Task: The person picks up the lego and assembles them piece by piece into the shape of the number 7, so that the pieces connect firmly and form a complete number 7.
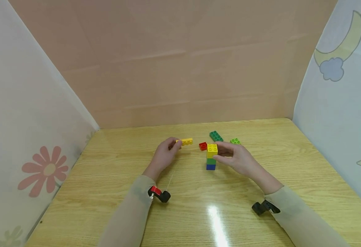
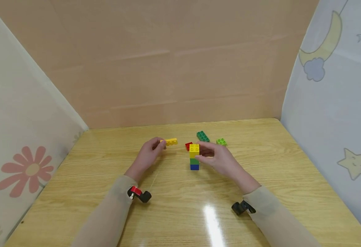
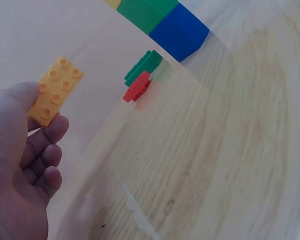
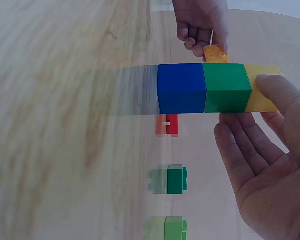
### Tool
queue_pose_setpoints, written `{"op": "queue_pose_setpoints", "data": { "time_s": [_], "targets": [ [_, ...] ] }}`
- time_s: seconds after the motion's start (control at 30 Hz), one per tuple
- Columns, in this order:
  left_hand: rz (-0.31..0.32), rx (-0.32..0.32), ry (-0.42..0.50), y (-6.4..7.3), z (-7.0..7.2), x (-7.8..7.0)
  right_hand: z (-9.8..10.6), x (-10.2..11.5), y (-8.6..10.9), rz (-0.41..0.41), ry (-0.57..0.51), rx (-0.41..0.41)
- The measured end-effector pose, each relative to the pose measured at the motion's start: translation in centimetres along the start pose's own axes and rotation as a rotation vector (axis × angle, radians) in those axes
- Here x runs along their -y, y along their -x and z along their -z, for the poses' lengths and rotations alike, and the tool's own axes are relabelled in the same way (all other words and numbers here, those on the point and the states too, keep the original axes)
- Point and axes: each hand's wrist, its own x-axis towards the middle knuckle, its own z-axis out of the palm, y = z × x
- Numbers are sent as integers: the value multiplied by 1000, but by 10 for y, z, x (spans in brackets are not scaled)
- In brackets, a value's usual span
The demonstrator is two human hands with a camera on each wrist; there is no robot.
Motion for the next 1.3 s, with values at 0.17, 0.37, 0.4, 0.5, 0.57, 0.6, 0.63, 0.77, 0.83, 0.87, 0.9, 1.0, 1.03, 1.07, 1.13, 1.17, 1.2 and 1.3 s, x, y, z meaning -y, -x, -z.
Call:
{"op": "queue_pose_setpoints", "data": {
  "time_s": [0.17,0.37,0.4,0.5,0.57,0.6,0.63,0.77,0.83,0.87,0.9,1.0,1.03,1.07,1.13,1.17,1.2,1.3],
  "targets": [
    [-1,-16,39,2,0,-4,0,0,1,-3,0,0],
    [-15,-18,98,2,0,-8,0,1,0,6,5,1],
    [-27,-18,107,2,0,-8,0,1,0,8,7,1],
    [-51,-20,118,1,0,-8,0,1,0,13,9,-1],
    [-53,-24,122,0,0,-9,0,1,0,17,8,-2],
    [-51,-28,117,0,0,-9,0,1,0,18,8,-3],
    [-47,-30,116,0,0,-9,0,1,0,18,6,-3],
    [-37,-30,102,0,0,-11,0,0,0,16,4,-5],
    [-34,-23,105,0,0,-12,0,0,0,15,4,-6],
    [-33,-20,107,1,0,-12,0,0,0,15,5,-6],
    [-33,-16,113,1,0,-13,0,0,0,14,6,-7],
    [-26,-9,136,1,0,-15,0,-1,0,12,8,-7],
    [-21,-10,138,1,0,-15,0,-1,0,12,9,-7],
    [-16,-12,139,2,0,-16,0,-1,0,10,10,-7],
    [-11,-17,134,2,1,-17,0,-1,0,7,13,-7],
    [-12,-20,126,2,1,-18,0,-1,0,5,14,-8],
    [-17,-23,118,2,1,-19,0,-1,0,4,14,-8],
    [-51,-23,92,2,1,-21,0,-1,0,1,10,-6]
  ]
}}
